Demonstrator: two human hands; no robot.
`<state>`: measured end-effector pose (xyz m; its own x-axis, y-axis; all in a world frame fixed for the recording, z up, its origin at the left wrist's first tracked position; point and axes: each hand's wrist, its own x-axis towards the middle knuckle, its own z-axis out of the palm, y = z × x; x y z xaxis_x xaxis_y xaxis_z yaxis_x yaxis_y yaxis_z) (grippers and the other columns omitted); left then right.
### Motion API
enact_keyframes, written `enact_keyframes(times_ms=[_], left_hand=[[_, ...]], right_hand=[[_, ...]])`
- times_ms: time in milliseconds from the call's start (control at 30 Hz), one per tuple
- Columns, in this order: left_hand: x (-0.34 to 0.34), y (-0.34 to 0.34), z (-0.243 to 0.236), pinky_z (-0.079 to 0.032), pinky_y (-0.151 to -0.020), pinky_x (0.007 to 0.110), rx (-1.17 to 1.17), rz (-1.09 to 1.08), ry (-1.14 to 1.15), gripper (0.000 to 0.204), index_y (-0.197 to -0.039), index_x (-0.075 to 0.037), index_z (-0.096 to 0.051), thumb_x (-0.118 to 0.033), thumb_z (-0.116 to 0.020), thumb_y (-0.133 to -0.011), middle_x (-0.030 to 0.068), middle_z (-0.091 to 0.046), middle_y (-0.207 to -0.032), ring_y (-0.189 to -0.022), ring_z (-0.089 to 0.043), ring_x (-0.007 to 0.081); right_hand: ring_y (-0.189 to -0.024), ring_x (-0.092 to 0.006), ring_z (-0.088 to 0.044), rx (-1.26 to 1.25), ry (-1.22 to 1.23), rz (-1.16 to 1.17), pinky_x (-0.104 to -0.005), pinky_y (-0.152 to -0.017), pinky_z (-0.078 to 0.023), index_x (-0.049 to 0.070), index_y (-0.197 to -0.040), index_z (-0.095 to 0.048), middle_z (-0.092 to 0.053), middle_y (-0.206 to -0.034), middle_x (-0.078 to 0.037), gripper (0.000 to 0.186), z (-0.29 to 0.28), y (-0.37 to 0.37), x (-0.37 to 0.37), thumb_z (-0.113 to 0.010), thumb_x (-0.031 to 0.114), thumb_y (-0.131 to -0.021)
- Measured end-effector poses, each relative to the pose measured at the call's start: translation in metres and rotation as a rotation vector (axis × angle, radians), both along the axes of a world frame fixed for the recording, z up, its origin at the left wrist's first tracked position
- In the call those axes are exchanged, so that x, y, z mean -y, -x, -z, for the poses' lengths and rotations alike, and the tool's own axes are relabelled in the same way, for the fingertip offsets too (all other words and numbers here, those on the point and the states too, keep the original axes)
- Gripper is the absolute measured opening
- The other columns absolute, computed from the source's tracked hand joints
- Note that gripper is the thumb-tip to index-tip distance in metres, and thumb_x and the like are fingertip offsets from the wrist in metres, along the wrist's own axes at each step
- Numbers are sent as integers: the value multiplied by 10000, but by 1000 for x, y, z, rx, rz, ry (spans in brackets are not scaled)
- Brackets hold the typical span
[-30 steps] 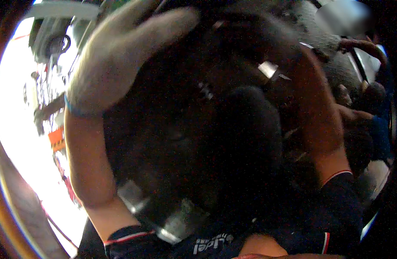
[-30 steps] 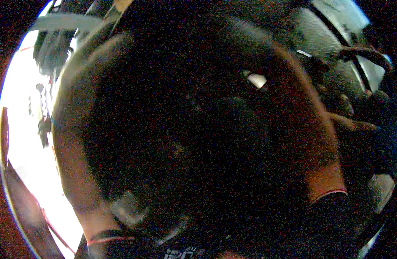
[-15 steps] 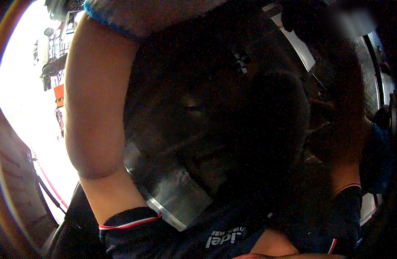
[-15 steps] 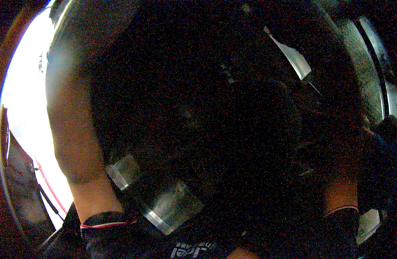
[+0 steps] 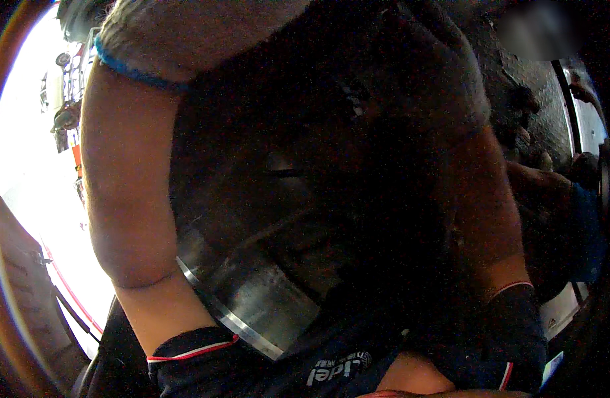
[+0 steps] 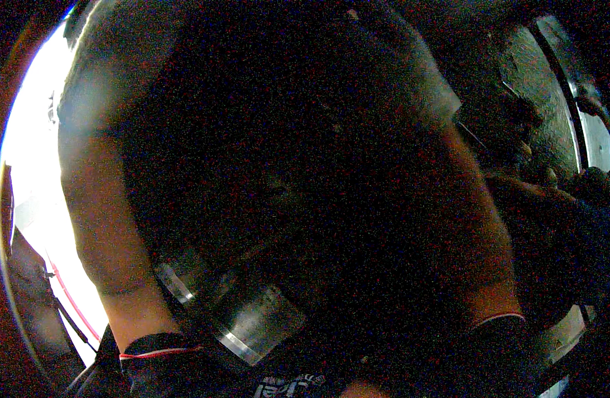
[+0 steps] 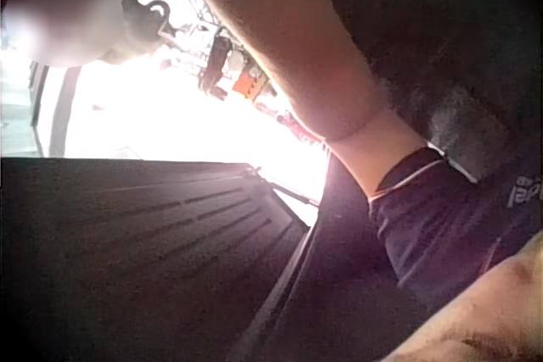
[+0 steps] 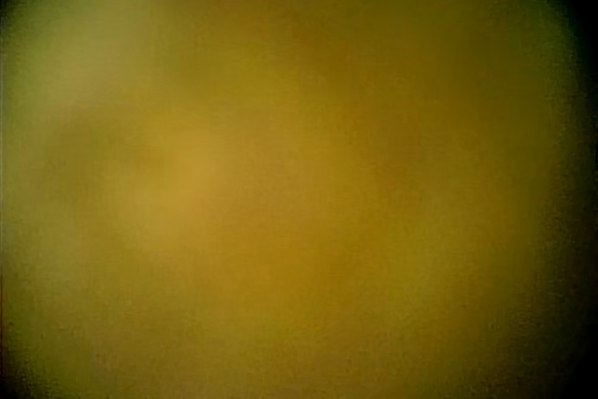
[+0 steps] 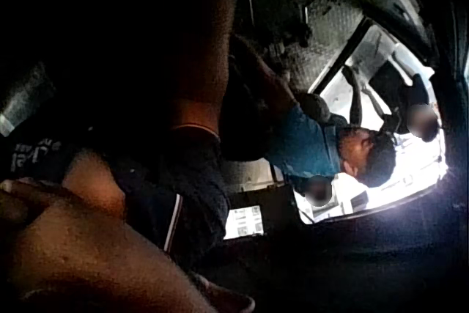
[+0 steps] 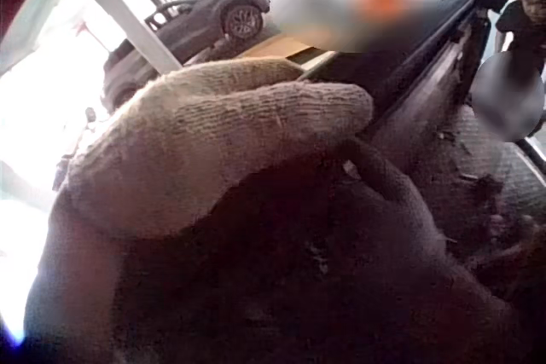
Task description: The person uses a power drill to remove screws from a vehicle's interior panel and then manually manipulates the panel and internal components. The person is sitting on the floor of the vehicle while performing the task.
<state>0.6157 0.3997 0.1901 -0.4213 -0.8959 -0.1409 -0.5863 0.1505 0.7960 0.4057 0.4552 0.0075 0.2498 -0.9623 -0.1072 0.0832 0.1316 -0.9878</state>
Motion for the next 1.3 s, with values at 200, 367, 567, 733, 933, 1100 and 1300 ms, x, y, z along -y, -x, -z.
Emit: enact_keyframes(times_ms=[200,367,567,733,933,1100,1300], left_hand=[[-7,0,-5,-421,-1035,341,36,-65,57,557,-1360,27,-566,-293,-668,-916,121,-642,-1271,-1149,-585,218],[4,-7,9,-413,-1045,345,18,-111,44,559,-1366,29,-561,-288,-665,-917,123,-639,-1278,-1161,-579,223],[17,13,12,-404,-1058,350,33,-126,18,562,-1372,31,-554,-282,-662,-918,126,-635,-1286,-1175,-573,227],[37,15,16,-397,-1068,354,-14,-90,2,565,-1377,33,-548,-277,-659,-918,128,-632,-1294,-1187,-567,232],[13,19,24,-388,-1081,358,-117,-100,-55,568,-1384,35,-542,-272,-656,-919,130,-628,-1302,-1201,-561,236],[15,51,16,-381,-1091,363,-133,-51,-81,571,-1389,37,-536,-267,-653,-920,132,-625,-1309,-1213,-555,241],[13,54,11,-372,-1103,367,-147,-26,-115,574,-1395,39,-530,-261,-650,-921,135,-621,-1318,-1227,-549,245]], right_hand=[[-1048,-292,-671,-305,5,-106,-443,-930,-551,86,-1373,-580,-706,-1208,-150,434,-24,86,16,-630,225,-965],[-1056,-299,-669,-547,-12,-197,-448,-937,-548,80,-1354,-595,-704,-1213,-155,424,-29,135,23,-634,228,-959],[-1065,-308,-667,-673,62,-352,-455,-945,-545,74,-1332,-614,-703,-1219,-160,412,-22,156,53,-640,233,-952],[-1073,-315,-665,-749,133,-456,-460,-951,-542,69,-1313,-630,-701,-1223,-165,404,-27,123,79,-645,236,-946],[-1082,-324,-663,-796,156,-559,-466,-959,-539,63,-1291,-649,-699,-1229,-170,394,-25,64,106,-650,240,-939],[-1090,-332,-662,-817,172,-543,-471,-966,-536,58,-1273,-664,-698,-1233,-174,387,-41,65,116,-655,243,-933],[-1100,-340,-660,-808,178,-551,-477,-974,-533,52,-1251,-683,-696,-1239,-180,379,-54,42,129,-661,247,-926]])
